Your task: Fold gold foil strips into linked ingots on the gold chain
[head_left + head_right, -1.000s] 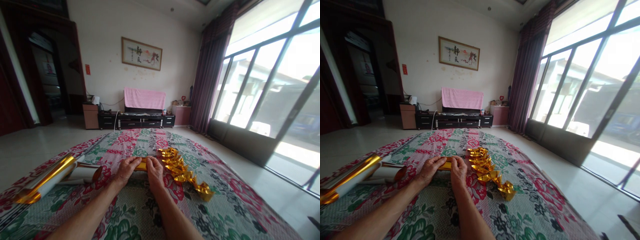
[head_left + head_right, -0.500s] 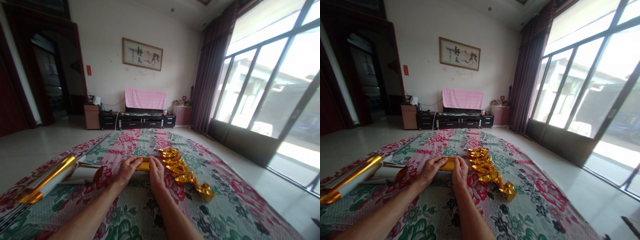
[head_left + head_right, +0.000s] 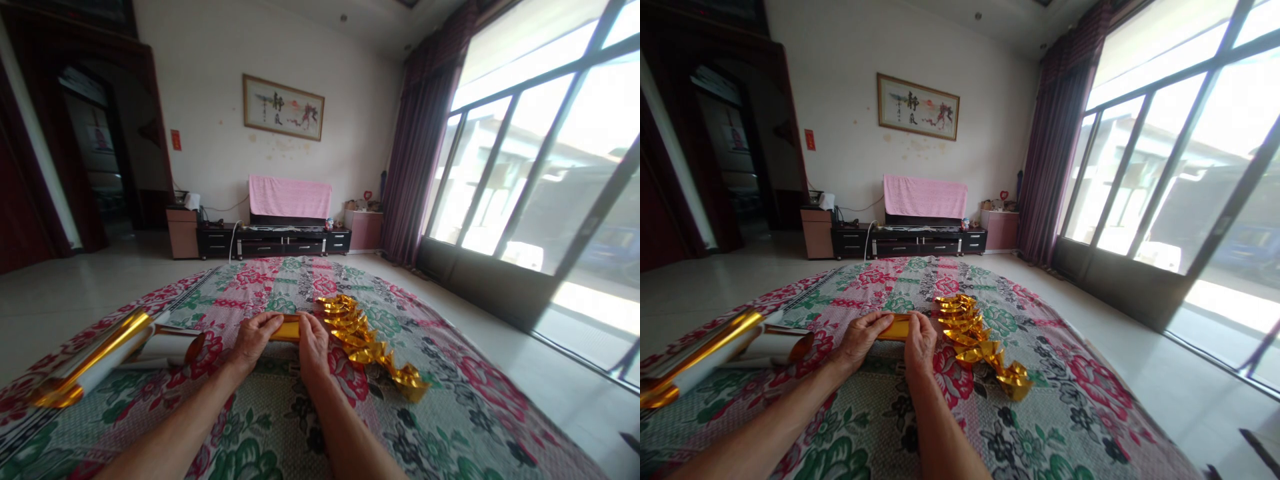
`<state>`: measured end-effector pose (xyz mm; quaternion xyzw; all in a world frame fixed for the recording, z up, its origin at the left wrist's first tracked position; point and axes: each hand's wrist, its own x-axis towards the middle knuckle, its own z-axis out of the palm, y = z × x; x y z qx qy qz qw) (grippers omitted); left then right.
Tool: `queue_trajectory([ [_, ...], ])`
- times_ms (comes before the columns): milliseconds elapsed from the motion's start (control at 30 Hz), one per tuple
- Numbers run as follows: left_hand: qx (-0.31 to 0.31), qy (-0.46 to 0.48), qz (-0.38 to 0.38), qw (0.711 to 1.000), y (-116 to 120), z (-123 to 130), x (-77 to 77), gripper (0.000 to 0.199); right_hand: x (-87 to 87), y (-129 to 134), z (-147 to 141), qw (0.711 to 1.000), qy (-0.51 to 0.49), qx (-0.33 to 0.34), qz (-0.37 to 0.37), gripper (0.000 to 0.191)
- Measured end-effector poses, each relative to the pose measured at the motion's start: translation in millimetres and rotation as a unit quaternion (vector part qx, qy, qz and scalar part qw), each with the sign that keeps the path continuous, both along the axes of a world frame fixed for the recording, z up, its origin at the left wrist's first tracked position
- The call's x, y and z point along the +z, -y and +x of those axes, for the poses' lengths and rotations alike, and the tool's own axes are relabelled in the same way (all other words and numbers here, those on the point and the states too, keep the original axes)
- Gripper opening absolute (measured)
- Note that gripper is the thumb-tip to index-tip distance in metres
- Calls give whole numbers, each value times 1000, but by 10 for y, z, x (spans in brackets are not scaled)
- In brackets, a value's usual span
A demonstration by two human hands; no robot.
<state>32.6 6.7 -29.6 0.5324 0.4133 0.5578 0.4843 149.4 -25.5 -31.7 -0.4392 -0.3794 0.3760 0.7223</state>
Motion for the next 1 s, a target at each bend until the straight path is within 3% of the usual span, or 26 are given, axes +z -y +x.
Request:
queue_trajectory([
  [567, 3, -6, 6, 1000, 19, 1, 11, 36, -45, -38, -3, 1000, 13, -14, 7, 32],
  [733, 8, -34, 23, 999, 2, -12, -18, 30, -59, -58, -19, 995, 78, -60, 13, 32],
  [1000, 7, -61, 13, 998, 15, -40, -2, 25, 21, 31, -47, 964, 232, -127, 33, 26],
])
